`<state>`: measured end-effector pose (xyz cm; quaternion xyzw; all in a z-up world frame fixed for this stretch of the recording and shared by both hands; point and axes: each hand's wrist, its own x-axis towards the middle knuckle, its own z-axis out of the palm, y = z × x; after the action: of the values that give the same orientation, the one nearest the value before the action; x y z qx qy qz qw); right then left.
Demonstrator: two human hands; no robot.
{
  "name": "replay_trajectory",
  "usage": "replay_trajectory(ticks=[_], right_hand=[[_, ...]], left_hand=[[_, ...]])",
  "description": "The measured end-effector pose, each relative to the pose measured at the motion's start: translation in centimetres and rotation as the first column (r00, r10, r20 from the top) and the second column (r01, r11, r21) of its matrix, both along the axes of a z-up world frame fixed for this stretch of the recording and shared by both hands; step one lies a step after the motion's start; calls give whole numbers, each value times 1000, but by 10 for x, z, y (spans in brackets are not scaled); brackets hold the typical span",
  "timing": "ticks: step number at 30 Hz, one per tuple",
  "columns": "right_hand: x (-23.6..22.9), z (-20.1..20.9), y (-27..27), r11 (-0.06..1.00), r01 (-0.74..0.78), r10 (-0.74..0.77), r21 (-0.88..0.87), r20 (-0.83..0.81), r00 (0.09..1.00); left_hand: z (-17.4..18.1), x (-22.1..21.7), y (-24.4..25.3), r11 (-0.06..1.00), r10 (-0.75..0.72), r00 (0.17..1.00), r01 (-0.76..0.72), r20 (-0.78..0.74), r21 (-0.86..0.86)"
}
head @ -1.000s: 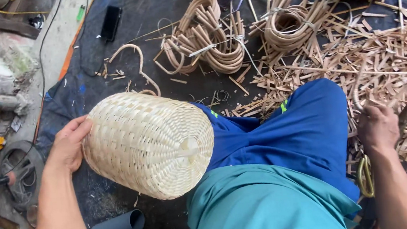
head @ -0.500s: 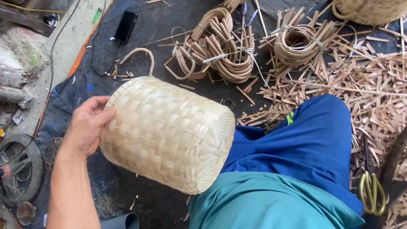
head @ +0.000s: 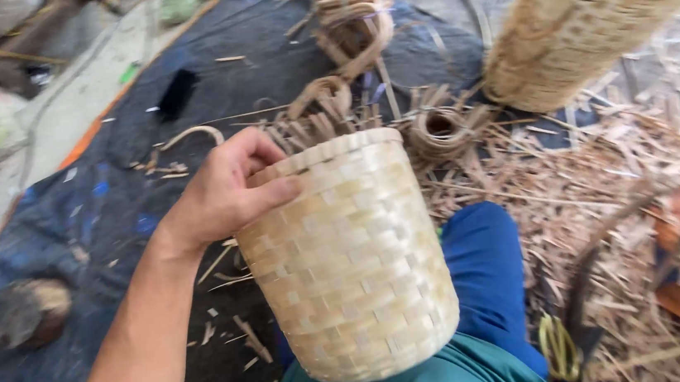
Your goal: The person attaches a curved handle to a woven basket by hand, weaving the ends into the rim. After securing the handle, the person stacks the finished basket onto a column of other baskets.
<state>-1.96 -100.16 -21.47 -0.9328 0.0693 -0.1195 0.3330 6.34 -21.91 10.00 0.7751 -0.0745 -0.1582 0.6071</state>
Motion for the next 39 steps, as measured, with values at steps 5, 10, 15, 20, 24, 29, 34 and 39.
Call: replay_trajectory(ticks=[5,10,15,20,24,29,34,39], right_hand=[[19,274,257,955,-221,220,200,26,975],[63,300,343,746,-646,623,161,172,763],[71,301,358,646,-689,673,329,180,717],[67,302,361,690,-661,674,294,73,735],[63,290,356,674,-672,687,307,76,723],[70,278,347,648,-601,677,468,8,736],[76,273,346,512,-648,742,564,89,664],[77,272,351,538,-629,733,561,57,678]], left_hand=[[-4,17,-110,923,-369,929,365,-15,-121],[-5,10,-153,916,-401,916,401,6,32],[4,-5,-145,928,-372,926,373,69,2],[8,-7,-147,921,-380,875,331,299,205],[9,-7,-157,909,-407,887,370,218,193],[5,-4,-161,892,-432,858,359,279,275],[0,-1,-153,872,-486,843,450,229,192],[2,-5,-155,799,-550,790,406,269,443]])
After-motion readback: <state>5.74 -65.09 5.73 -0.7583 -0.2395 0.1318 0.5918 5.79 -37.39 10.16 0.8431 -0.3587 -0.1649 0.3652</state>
